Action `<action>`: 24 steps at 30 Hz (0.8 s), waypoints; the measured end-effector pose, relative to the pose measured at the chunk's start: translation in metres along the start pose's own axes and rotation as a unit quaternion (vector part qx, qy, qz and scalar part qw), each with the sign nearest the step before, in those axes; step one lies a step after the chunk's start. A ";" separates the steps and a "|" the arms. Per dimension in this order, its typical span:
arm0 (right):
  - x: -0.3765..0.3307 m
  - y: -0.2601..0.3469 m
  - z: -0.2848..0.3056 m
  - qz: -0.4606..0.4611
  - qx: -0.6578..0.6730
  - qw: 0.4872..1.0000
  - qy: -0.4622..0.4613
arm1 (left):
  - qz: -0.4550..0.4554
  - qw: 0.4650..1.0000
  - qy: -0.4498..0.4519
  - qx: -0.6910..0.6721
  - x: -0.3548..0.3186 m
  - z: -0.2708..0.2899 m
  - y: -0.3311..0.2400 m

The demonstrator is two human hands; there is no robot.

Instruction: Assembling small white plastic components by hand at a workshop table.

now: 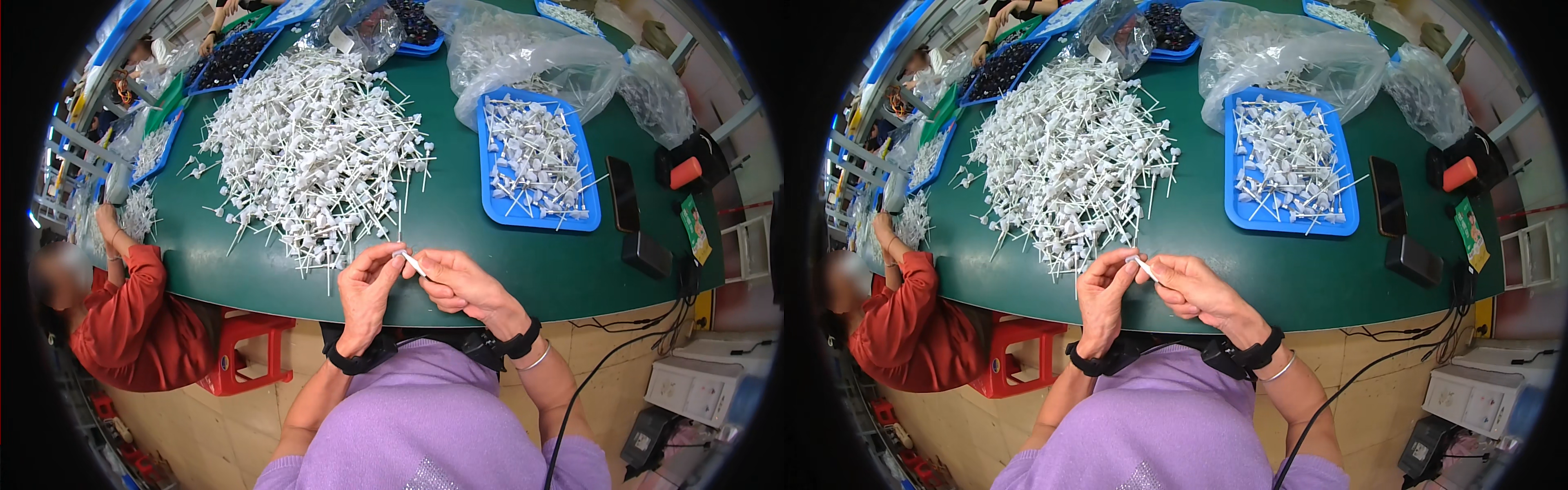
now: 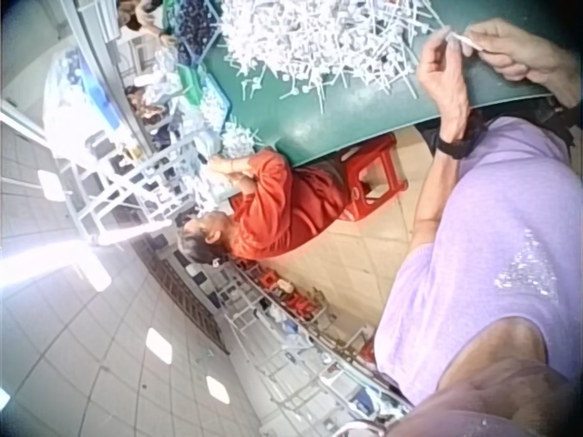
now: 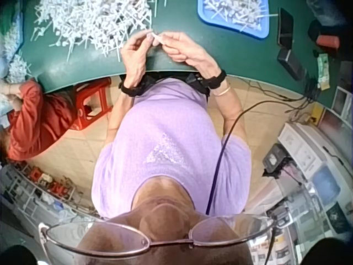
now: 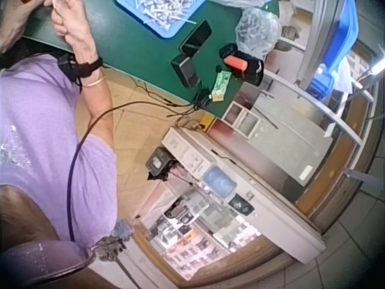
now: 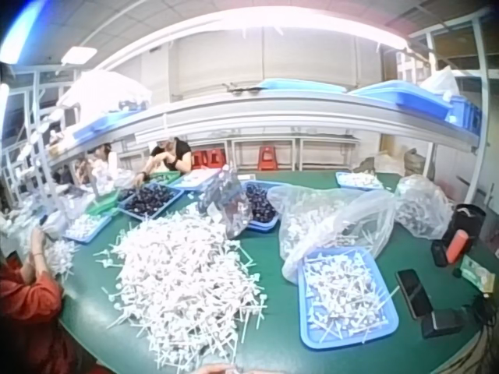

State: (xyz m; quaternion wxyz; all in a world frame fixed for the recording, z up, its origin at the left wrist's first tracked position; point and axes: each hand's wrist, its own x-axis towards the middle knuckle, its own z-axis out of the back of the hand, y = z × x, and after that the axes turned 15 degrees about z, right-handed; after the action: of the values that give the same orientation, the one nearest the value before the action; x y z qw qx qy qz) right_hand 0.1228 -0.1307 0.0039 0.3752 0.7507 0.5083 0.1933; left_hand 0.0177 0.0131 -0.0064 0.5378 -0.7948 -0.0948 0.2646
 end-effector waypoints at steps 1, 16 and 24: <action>0.000 0.001 -0.001 0.001 0.000 1.000 0.000 | -0.003 1.000 0.003 0.007 0.000 0.000 0.000; -0.030 0.014 -0.011 0.126 -0.373 0.913 -0.111 | 0.083 0.996 0.007 -0.008 0.008 -0.009 -0.009; -0.055 0.010 0.002 0.125 -0.339 0.908 -0.210 | 0.107 0.992 0.056 0.034 0.004 -0.028 -0.018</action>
State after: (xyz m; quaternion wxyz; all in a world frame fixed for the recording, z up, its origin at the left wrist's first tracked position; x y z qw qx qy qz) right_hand 0.1080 -0.1833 0.0146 0.6779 0.6588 0.2236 0.2375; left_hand 0.0385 -0.0008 0.0164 0.5376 -0.7953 0.0301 0.2784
